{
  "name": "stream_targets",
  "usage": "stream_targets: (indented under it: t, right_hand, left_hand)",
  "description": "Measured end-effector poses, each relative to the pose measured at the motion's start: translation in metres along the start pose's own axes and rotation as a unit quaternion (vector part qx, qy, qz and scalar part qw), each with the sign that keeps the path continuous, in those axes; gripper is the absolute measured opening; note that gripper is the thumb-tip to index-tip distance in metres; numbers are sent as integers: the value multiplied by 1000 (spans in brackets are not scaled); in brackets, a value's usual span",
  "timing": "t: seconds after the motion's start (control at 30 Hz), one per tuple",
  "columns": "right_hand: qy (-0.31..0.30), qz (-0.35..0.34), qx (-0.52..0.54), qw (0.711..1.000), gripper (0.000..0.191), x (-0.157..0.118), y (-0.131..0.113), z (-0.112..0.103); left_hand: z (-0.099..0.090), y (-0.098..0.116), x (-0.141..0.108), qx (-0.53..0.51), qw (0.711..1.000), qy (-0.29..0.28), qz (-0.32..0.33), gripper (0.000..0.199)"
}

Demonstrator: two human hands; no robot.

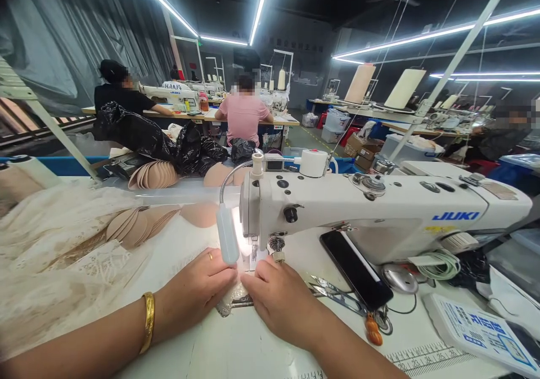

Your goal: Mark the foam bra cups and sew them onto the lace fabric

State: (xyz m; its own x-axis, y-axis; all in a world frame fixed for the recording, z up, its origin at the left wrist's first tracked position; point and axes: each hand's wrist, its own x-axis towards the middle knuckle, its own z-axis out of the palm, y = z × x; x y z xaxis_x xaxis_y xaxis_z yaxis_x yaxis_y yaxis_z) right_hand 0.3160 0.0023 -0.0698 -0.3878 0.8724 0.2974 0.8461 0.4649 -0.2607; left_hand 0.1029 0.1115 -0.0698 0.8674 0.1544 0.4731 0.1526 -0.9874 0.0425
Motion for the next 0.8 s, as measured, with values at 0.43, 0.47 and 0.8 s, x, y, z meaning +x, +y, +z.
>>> stream_targets:
  t: [0.43, 0.47, 0.8]
  right_hand:
    - [37, 1, -19, 999, 30, -1, 3, 3]
    - [42, 6, -25, 999, 28, -1, 5, 4]
    - [39, 44, -45, 997, 24, 0, 14, 6]
  left_hand:
    - [3, -6, 10, -31, 999, 11, -5, 25]
    - [4, -8, 14, -30, 999, 10, -1, 24]
    - [5, -25, 36, -82, 996, -34, 4, 26]
